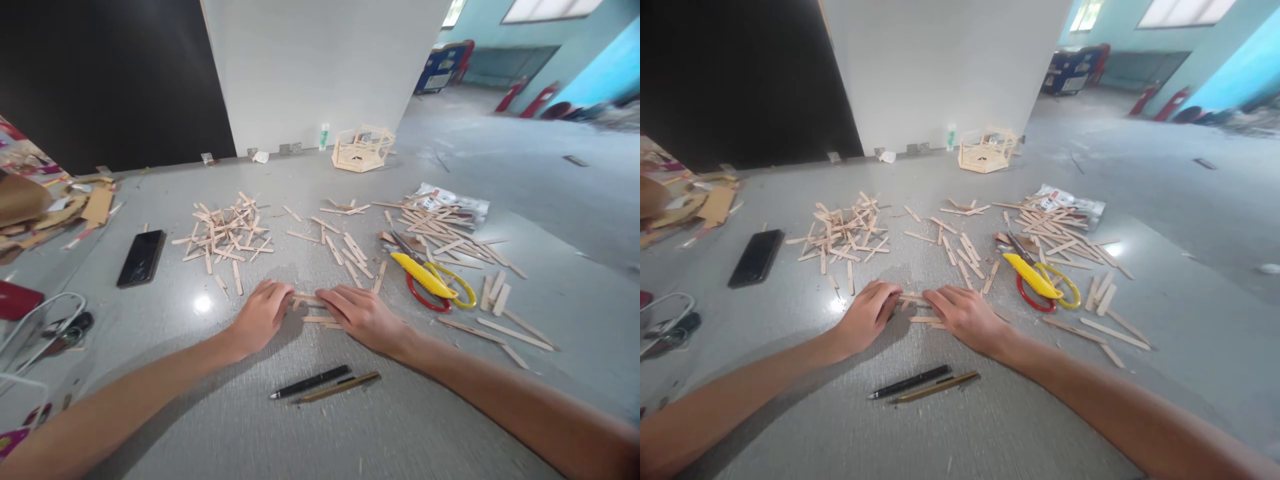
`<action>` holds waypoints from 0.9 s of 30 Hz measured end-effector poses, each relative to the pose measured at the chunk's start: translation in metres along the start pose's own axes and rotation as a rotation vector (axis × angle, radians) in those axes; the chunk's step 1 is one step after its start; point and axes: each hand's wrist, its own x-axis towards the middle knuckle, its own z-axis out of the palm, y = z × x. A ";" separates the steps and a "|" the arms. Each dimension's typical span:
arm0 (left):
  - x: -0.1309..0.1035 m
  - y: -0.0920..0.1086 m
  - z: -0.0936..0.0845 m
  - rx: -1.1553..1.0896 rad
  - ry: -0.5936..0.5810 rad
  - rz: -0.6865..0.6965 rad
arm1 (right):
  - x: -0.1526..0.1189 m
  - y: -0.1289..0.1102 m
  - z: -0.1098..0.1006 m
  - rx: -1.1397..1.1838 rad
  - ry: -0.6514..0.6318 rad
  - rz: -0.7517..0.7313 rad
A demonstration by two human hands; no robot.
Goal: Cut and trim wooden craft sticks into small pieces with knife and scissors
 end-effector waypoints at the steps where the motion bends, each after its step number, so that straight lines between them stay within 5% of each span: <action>1: 0.000 0.000 0.000 0.001 0.000 0.004 | 0.000 0.000 0.000 -0.001 -0.003 0.000; 14: 0.000 0.000 0.001 0.011 0.035 0.038 | 0.001 -0.003 -0.003 0.010 0.018 0.014; 19: -0.001 0.000 0.000 0.013 0.014 0.025 | 0.003 0.012 -0.007 -0.092 0.206 0.295; 22: 0.000 0.001 0.000 0.022 0.016 0.020 | -0.001 0.034 -0.008 -0.275 0.113 0.543; 27: -0.001 0.001 0.000 0.031 0.025 0.036 | -0.007 0.057 -0.009 -0.282 -0.015 0.599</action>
